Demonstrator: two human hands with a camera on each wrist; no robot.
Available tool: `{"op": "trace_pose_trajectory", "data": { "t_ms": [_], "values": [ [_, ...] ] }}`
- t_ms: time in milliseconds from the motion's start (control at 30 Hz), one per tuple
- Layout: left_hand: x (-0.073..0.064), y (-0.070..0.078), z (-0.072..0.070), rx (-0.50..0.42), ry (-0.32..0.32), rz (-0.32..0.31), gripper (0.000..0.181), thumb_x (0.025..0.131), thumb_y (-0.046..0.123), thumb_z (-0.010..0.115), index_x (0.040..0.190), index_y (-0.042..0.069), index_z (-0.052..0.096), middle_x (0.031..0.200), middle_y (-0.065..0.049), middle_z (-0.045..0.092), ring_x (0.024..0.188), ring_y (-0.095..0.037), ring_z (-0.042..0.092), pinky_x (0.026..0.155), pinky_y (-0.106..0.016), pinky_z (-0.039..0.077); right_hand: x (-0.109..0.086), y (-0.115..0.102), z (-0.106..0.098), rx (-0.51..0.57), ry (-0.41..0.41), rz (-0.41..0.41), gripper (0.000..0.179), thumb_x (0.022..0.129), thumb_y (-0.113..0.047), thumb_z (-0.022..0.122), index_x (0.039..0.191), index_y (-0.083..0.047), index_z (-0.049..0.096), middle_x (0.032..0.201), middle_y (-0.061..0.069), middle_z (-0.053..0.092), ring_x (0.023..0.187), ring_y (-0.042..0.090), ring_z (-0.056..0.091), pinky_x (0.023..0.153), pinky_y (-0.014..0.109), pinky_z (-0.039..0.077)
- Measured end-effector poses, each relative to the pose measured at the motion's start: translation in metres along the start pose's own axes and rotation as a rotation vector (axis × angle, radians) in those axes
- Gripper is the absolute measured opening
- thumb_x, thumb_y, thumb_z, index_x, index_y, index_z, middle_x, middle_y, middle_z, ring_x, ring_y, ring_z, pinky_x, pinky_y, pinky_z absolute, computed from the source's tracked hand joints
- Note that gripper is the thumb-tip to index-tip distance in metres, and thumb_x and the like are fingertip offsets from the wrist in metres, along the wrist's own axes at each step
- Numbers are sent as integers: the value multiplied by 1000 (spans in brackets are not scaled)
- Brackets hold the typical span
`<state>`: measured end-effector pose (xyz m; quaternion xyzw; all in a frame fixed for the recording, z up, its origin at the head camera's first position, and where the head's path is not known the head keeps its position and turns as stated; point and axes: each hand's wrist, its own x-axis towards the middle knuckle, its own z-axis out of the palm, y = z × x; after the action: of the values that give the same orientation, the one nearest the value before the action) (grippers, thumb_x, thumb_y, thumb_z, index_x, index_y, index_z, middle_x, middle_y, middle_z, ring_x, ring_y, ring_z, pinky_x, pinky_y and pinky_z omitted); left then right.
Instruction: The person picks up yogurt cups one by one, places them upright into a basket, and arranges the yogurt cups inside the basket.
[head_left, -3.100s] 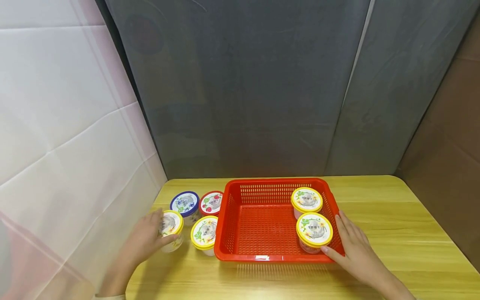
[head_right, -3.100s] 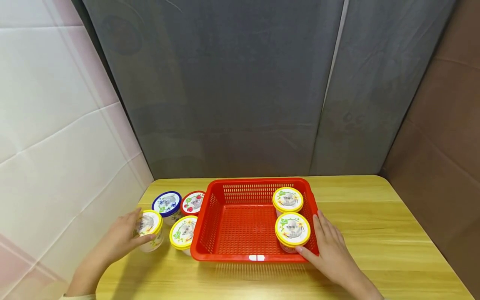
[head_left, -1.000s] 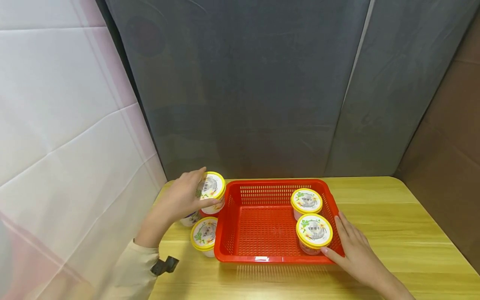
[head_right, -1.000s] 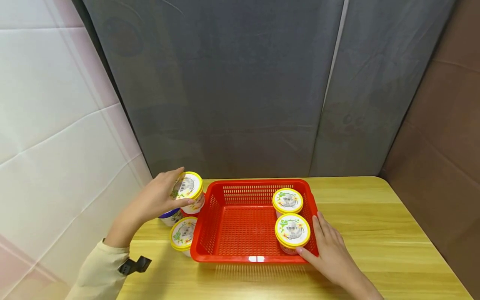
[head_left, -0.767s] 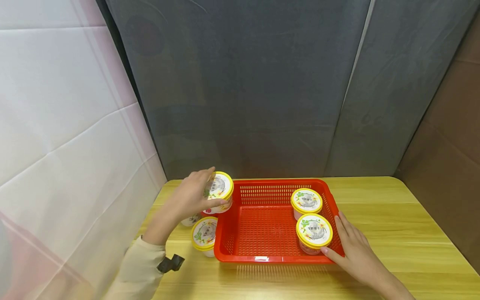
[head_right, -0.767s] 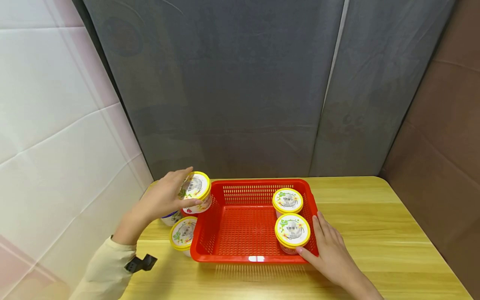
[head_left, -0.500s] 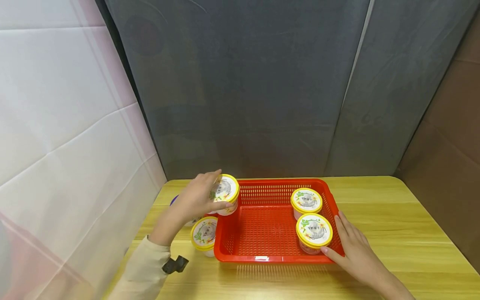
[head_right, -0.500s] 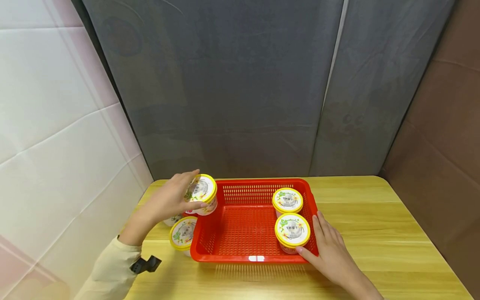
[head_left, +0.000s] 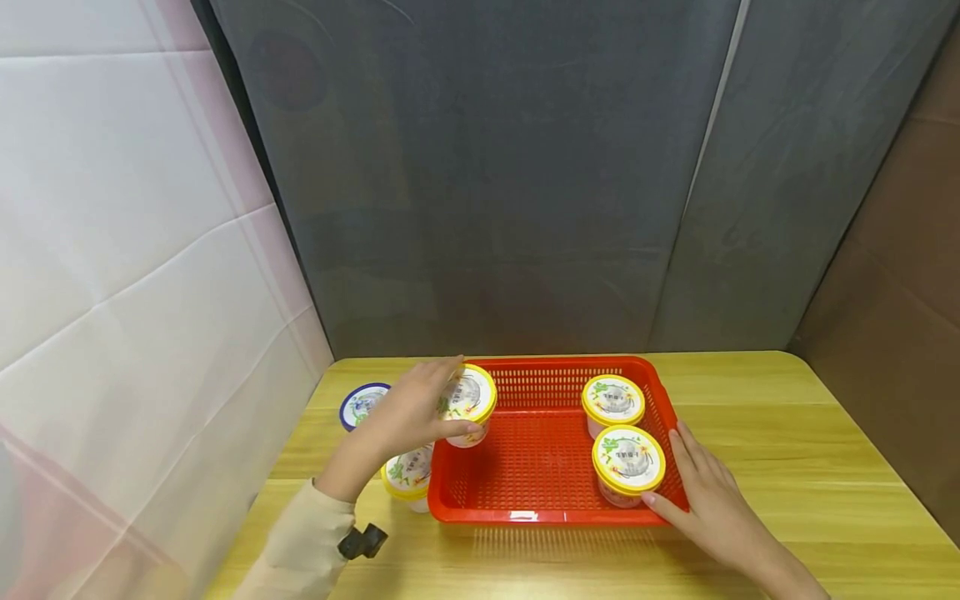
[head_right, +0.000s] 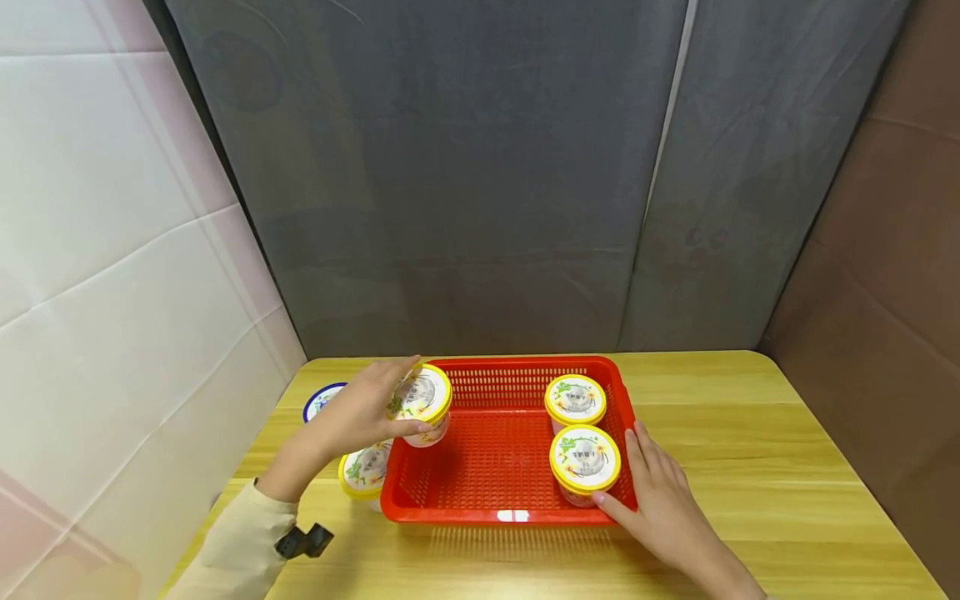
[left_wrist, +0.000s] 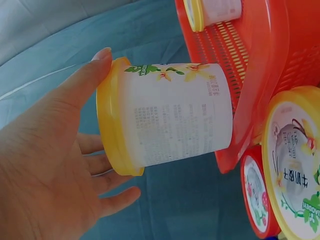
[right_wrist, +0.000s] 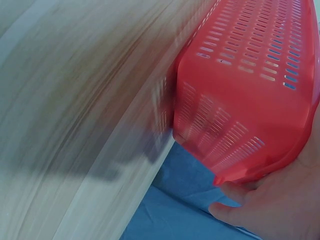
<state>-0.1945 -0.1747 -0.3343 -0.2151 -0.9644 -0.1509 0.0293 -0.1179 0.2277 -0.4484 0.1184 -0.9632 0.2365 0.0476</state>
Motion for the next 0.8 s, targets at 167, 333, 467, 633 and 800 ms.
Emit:
{"op": "trace_pose_trajectory", "data": {
  "t_ms": [167, 333, 467, 633, 800],
  "values": [
    [-1, 4, 3, -12, 0, 10, 100, 73, 56, 81, 153, 12, 37, 152, -10, 48, 140, -35, 45, 113, -53, 42, 0, -1, -1, 4, -3, 6, 101, 89, -59, 62, 155, 4, 19, 163, 25, 16, 141, 52, 29, 107, 71, 27],
    [-3, 7, 9, -6, -3, 39, 100, 72, 57, 81, 151, 12, 39, 148, -10, 52, 136, -33, 49, 111, -50, 45, -1, -2, -1, 2, -2, 7, 101, 89, -59, 63, 155, 4, 19, 163, 26, 17, 140, 52, 29, 107, 71, 27],
    [-5, 9, 15, -15, -22, 57, 98, 71, 60, 81, 148, 12, 44, 146, -9, 54, 134, -32, 51, 111, -49, 46, 0, -2, -1, 0, -3, 8, 101, 89, -59, 62, 155, 4, 19, 163, 26, 17, 140, 52, 29, 107, 72, 27],
    [-7, 9, 23, -26, -48, 65, 98, 70, 62, 81, 147, 12, 45, 146, -8, 54, 132, -30, 53, 110, -48, 47, 0, -2, -1, 1, -7, 13, 101, 89, -59, 62, 156, 3, 19, 163, 25, 16, 141, 52, 29, 107, 72, 27],
    [-10, 11, 30, -44, -80, 76, 100, 70, 60, 81, 148, 11, 44, 148, -11, 52, 135, -32, 51, 113, -49, 43, 0, -2, -1, 7, -8, 13, 101, 89, -59, 62, 156, 3, 18, 164, 24, 15, 141, 52, 29, 107, 72, 27]
  ]
}}
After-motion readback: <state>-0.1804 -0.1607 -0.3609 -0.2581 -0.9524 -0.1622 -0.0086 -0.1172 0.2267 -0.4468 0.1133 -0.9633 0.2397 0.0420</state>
